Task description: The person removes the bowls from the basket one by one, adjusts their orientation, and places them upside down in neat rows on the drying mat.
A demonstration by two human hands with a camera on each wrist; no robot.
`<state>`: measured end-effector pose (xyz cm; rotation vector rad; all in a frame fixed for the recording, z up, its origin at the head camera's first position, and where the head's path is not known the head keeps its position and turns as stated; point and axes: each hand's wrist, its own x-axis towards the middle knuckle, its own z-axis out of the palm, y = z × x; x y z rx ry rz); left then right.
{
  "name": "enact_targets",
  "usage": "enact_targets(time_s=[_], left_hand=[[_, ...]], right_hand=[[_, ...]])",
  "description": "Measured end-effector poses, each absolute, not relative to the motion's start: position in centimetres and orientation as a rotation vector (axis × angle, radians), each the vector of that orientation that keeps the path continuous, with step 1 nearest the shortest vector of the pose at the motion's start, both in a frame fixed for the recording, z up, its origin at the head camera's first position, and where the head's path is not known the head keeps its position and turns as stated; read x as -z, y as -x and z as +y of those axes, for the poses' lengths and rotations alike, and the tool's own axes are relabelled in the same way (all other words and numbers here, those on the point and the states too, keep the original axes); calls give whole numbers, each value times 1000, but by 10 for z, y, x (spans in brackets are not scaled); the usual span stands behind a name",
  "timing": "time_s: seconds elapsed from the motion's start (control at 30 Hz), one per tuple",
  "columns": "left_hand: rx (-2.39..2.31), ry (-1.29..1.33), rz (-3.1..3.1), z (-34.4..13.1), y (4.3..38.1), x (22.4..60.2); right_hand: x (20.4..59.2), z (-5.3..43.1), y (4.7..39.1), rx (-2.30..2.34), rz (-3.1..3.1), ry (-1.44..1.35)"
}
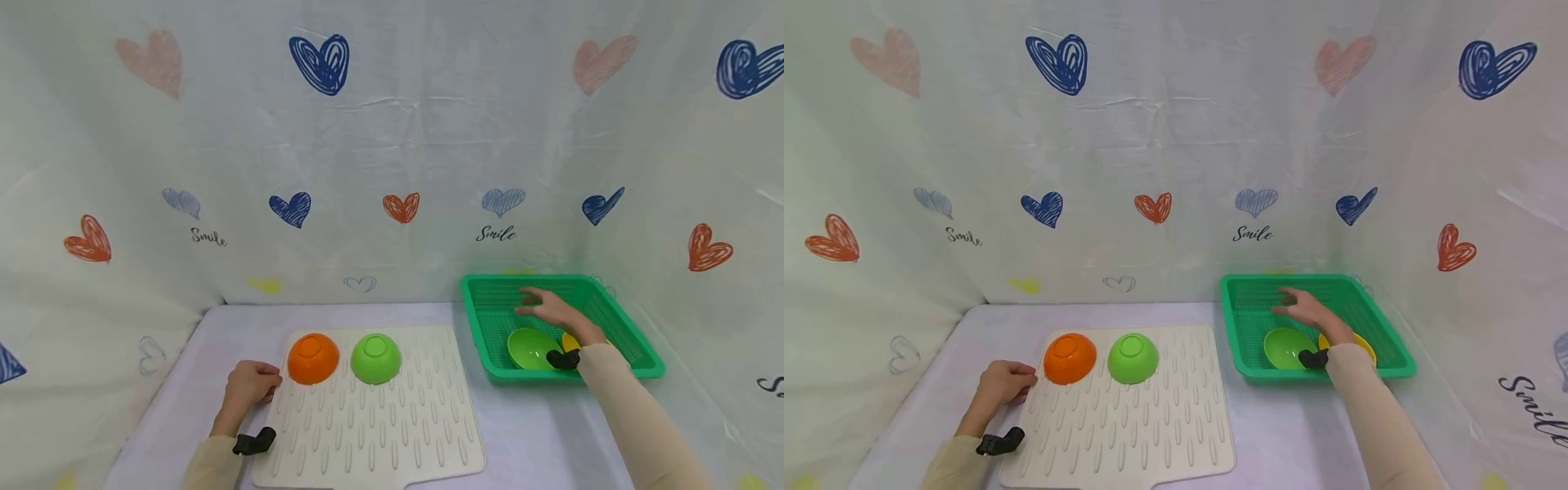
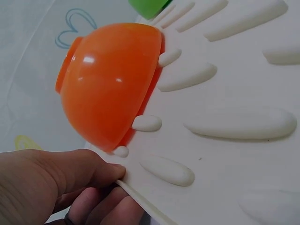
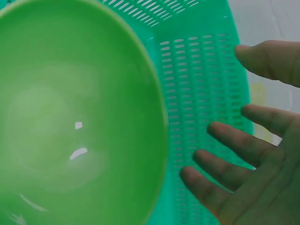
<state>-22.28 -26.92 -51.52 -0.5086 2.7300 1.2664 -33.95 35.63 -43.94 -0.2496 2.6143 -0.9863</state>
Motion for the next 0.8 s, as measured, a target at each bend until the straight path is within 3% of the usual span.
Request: enact_targets(time_s=[0.6,0.8], left_hand=[[-1301,526,2706,-271,221,520],[-1298,528,2701,-269,220,518]], right_hand=[[452,358,333,859,2385,162],[451,355,332,801,2401,247]])
